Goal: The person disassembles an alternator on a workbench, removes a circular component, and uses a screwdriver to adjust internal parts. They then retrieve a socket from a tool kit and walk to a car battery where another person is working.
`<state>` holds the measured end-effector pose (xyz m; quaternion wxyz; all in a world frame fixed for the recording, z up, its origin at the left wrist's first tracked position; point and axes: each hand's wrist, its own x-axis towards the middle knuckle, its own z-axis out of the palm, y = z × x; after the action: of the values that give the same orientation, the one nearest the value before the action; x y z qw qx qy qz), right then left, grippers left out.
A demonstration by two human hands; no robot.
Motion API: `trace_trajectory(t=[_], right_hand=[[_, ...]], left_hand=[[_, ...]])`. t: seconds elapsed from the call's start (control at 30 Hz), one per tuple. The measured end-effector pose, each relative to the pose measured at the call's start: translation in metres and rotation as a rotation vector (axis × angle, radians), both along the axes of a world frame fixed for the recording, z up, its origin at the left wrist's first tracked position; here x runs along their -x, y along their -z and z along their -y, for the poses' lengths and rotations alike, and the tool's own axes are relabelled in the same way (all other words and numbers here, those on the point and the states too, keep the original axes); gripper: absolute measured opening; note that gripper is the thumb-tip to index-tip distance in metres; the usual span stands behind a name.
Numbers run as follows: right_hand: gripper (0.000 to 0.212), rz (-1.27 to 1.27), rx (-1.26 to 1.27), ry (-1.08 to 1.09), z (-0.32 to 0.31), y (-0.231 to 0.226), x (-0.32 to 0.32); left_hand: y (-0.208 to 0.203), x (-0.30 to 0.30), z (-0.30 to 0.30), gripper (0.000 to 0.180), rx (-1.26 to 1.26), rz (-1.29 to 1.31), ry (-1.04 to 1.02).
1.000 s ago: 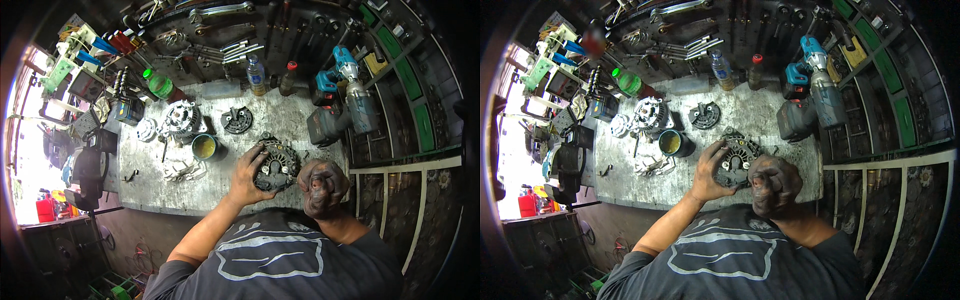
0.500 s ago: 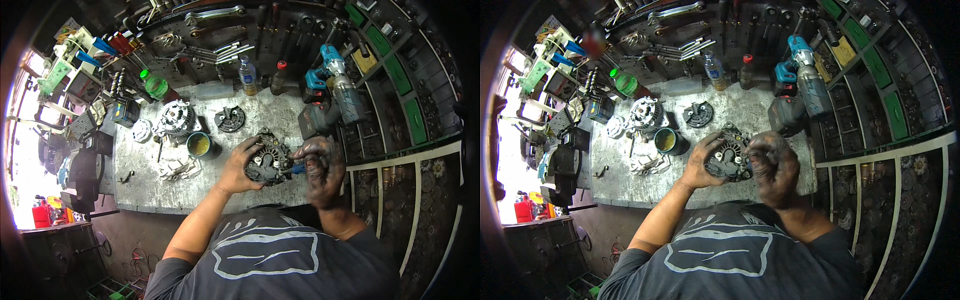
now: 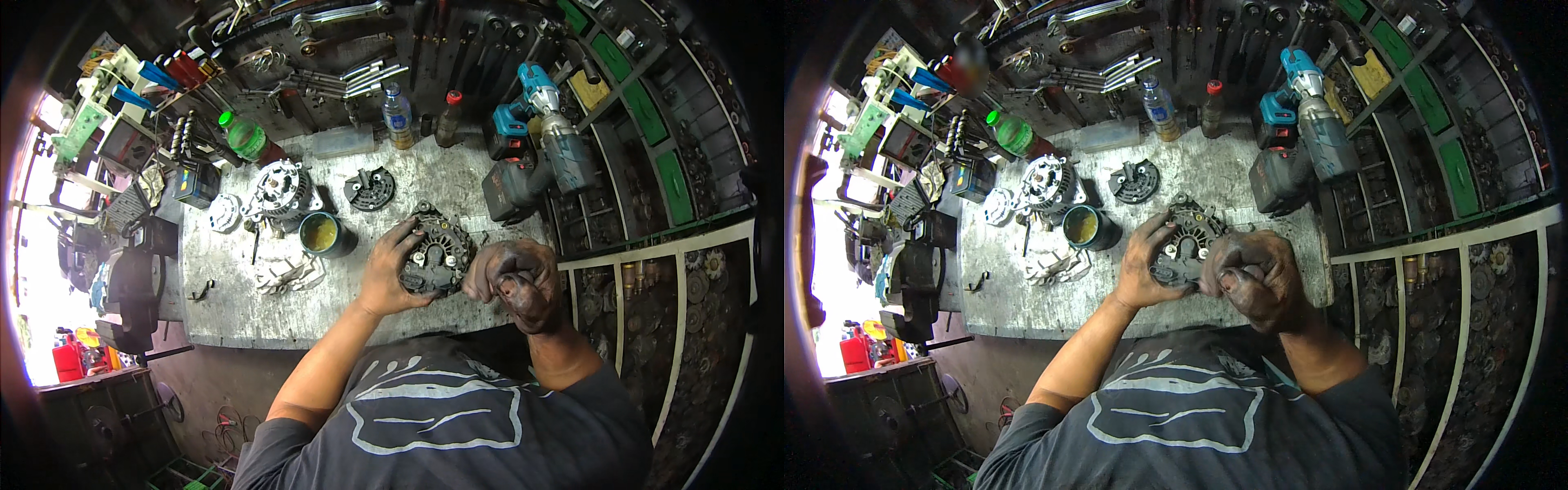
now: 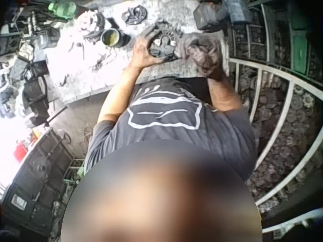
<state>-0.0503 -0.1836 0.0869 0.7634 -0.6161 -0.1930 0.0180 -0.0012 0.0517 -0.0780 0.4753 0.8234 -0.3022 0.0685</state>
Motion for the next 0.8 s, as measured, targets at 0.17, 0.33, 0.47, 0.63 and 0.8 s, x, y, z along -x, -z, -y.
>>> trace_trajectory(t=[0.17, 0.33, 0.47, 0.63, 0.8], right_hand=[[0.017, 0.139, 0.327, 0.260, -0.006, 0.014, 0.005], [0.016, 0.283, 0.084, -0.074, 0.001, 0.024, -0.010], [0.016, 0.300, 0.128, -0.119, 0.000, 0.011, -0.022], [0.019, 0.220, 0.048, -0.321, 0.003, 0.006, -0.043], [0.021, 0.249, 0.045, -0.215, -0.002, 0.010, -0.039]], left_hand=[[0.011, -0.010, -0.001, 0.108, 0.035, 0.099, 0.028], [0.014, -0.017, -0.004, 0.107, 0.086, 0.049, 0.086], [0.014, -0.018, -0.007, 0.107, 0.085, -0.008, 0.105], [0.016, -0.025, -0.010, 0.109, 0.093, -0.023, 0.151], [0.013, -0.026, -0.008, 0.109, 0.096, -0.008, 0.142]])
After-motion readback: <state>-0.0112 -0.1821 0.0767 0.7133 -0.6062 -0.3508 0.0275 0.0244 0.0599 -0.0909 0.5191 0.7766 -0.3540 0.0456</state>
